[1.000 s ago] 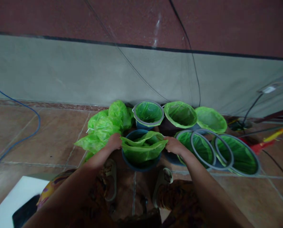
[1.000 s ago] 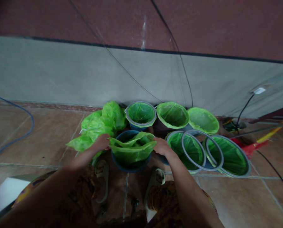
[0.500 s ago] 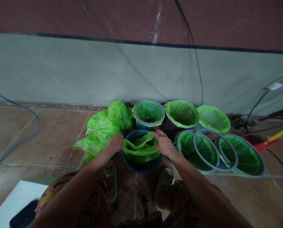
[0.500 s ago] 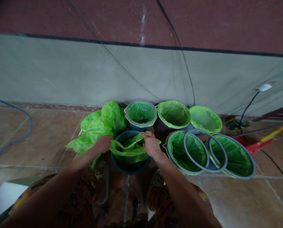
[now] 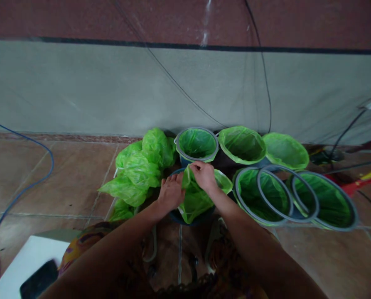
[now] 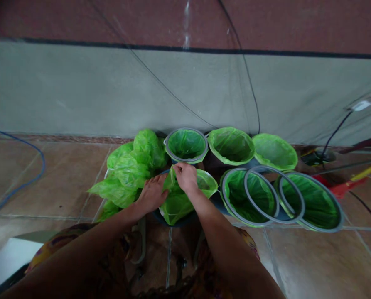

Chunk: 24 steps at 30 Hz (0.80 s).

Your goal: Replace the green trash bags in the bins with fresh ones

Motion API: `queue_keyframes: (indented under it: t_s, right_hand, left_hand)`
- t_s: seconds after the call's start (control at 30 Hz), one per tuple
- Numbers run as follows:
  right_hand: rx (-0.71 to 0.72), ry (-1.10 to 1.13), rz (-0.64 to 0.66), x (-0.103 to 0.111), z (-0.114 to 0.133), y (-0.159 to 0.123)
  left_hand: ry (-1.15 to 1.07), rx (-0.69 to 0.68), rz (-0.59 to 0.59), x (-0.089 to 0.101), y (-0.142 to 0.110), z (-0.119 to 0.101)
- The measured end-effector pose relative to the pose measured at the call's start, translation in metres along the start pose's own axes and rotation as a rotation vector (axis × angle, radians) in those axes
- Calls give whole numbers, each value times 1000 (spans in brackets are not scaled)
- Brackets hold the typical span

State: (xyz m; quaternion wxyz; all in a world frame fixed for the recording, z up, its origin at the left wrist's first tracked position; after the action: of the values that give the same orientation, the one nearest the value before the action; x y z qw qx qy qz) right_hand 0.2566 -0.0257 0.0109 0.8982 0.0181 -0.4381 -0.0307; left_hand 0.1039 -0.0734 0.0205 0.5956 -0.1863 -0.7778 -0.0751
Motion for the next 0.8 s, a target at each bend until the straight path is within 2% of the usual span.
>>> queue_keyframes:
  t_s: [0.17, 0.27, 0.33, 0.43, 0.53, 0.6, 0.7, 0.8]
  right_hand:
    - [81, 100, 20, 1, 6, -10]
    - [181, 131, 72, 2, 12, -17]
    - [217, 177, 85, 7, 16, -20]
    - [194, 255, 66, 18, 15, -21]
    - [106, 226, 91, 31, 7, -23]
    - [53, 127, 263, 35, -3, -30]
    - [59, -138, 639, 30, -24, -49]
    - [164, -426, 828, 20, -43, -72]
  left_hand:
    - [-212, 65, -92, -4, 20, 0]
    - [-275, 49, -53, 1, 32, 1]
    - [-240, 61, -10, 6, 37, 0]
    - [-180, 98, -18, 16, 42, -1]
    - [-219, 141, -91, 29, 46, 3]
    - [-260, 184, -156, 39, 49, 8]
    - [-280, 206, -244, 50, 51, 17]
    - [-219, 239, -247, 53, 52, 24]
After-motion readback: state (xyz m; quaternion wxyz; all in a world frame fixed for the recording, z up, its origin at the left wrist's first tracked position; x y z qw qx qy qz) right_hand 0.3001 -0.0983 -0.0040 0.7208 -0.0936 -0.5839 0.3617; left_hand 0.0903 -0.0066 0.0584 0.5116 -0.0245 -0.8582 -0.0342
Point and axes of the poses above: each hand's wrist, its own y-axis towards the middle knuckle, its own x-axis out of the back of the hand, z = x × y, the point moved 1 cm from there along y, towards the middle knuckle, and after that the axes turned 3 degrees about -x, right-handed, at the moved point
